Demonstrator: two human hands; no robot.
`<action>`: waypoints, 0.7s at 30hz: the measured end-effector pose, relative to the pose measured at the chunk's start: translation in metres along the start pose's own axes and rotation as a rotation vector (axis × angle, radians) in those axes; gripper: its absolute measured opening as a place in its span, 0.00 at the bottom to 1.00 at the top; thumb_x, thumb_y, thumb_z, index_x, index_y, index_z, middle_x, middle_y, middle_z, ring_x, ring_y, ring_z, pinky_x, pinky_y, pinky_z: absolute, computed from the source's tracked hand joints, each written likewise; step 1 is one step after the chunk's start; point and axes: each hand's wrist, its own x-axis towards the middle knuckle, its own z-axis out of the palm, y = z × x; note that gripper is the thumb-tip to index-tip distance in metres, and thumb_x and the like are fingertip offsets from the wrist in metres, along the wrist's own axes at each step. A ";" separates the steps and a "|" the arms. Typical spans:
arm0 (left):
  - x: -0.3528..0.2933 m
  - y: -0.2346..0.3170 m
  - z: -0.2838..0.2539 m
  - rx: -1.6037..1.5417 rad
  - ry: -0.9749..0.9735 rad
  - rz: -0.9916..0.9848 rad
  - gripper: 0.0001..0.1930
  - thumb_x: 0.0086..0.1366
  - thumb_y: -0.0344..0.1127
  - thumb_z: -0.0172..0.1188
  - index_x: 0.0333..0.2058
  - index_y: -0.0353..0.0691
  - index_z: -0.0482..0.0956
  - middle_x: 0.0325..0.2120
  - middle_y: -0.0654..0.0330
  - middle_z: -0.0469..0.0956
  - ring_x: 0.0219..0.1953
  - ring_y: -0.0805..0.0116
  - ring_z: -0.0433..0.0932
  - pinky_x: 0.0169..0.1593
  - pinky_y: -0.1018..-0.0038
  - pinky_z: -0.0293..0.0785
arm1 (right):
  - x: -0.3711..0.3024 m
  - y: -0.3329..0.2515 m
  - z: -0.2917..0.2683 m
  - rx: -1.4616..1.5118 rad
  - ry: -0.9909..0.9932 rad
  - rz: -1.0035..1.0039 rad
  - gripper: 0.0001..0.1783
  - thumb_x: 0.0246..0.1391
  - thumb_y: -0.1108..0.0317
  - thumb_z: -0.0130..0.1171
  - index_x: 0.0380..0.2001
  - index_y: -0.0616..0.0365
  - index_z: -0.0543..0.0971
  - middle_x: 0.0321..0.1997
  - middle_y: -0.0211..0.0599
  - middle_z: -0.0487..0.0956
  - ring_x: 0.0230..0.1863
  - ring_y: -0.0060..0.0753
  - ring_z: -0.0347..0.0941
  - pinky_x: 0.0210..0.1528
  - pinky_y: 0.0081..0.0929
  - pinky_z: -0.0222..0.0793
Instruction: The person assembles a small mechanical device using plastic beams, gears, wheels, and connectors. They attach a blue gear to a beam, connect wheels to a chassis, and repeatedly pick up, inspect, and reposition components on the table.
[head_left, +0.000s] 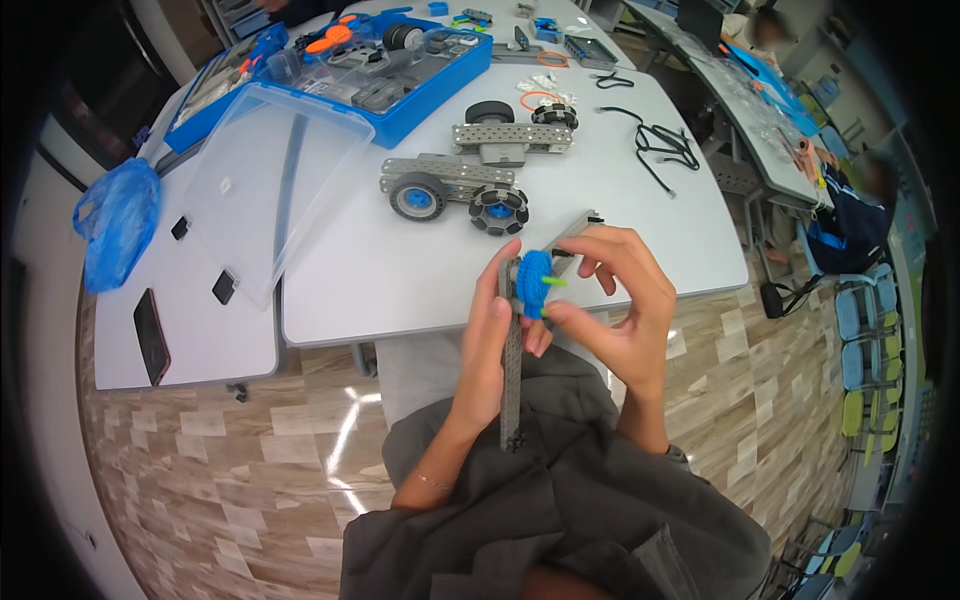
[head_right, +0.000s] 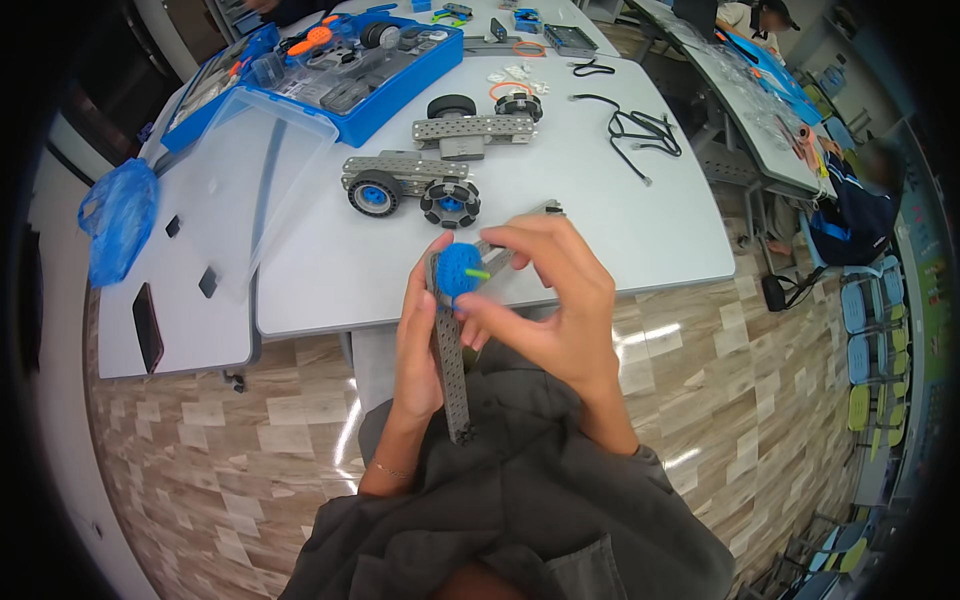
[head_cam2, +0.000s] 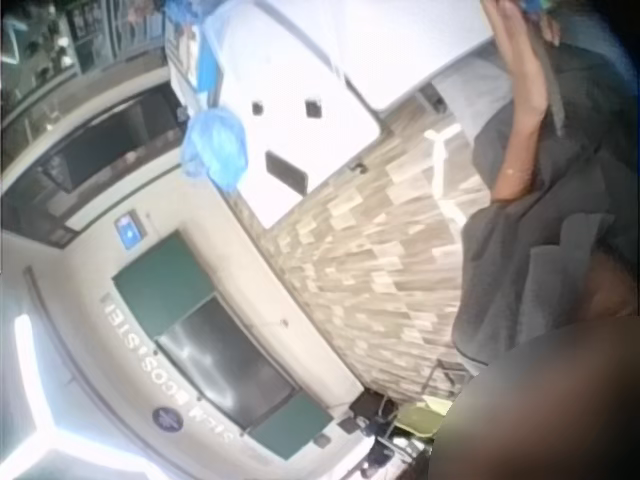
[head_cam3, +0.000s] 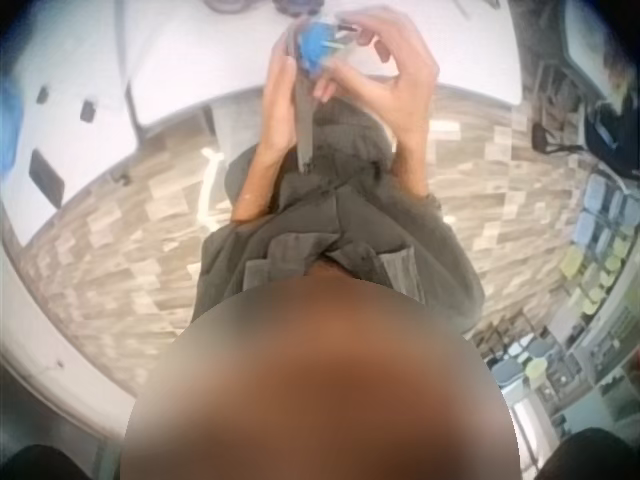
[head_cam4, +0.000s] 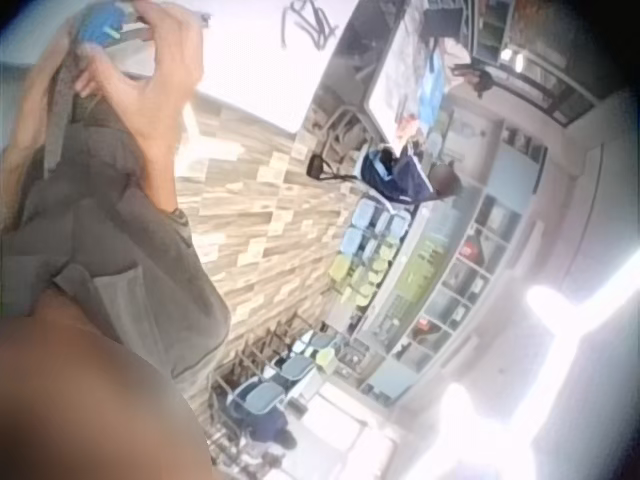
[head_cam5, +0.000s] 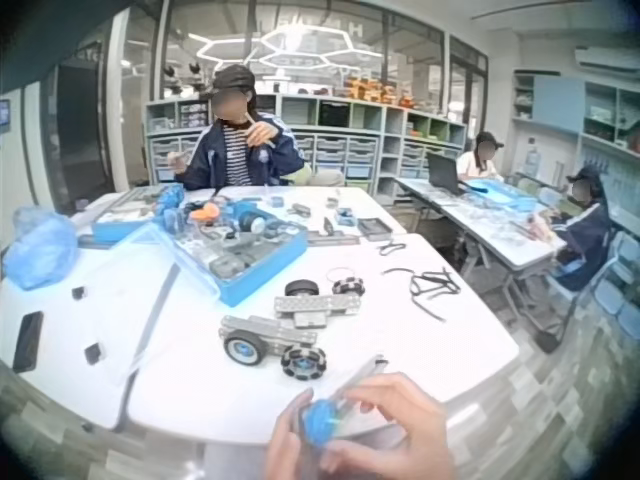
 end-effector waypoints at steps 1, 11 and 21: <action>-0.002 0.003 -0.001 0.078 0.007 -0.005 0.32 0.78 0.54 0.39 0.69 0.37 0.51 0.43 0.56 0.70 0.34 0.74 0.73 0.42 0.74 0.74 | 0.004 -0.004 -0.002 -0.018 -0.056 -0.042 0.24 0.41 0.64 0.76 0.45 0.55 0.83 0.44 0.35 0.81 0.37 0.36 0.78 0.37 0.26 0.74; -0.011 0.008 -0.007 0.037 -0.033 -0.130 0.28 0.77 0.59 0.39 0.52 0.34 0.64 0.34 0.57 0.73 0.28 0.72 0.76 0.33 0.76 0.76 | 0.009 -0.022 0.006 -0.050 -0.412 -0.105 0.18 0.48 0.68 0.72 0.41 0.59 0.77 0.37 0.35 0.75 0.27 0.40 0.79 0.30 0.32 0.76; -0.033 -0.006 0.002 0.120 0.134 -0.121 0.30 0.78 0.56 0.38 0.53 0.30 0.72 0.37 0.60 0.75 0.36 0.76 0.75 0.39 0.79 0.71 | 0.012 -0.029 -0.006 -0.098 -0.640 -0.110 0.24 0.41 0.63 0.77 0.39 0.59 0.77 0.38 0.35 0.74 0.33 0.41 0.78 0.33 0.32 0.76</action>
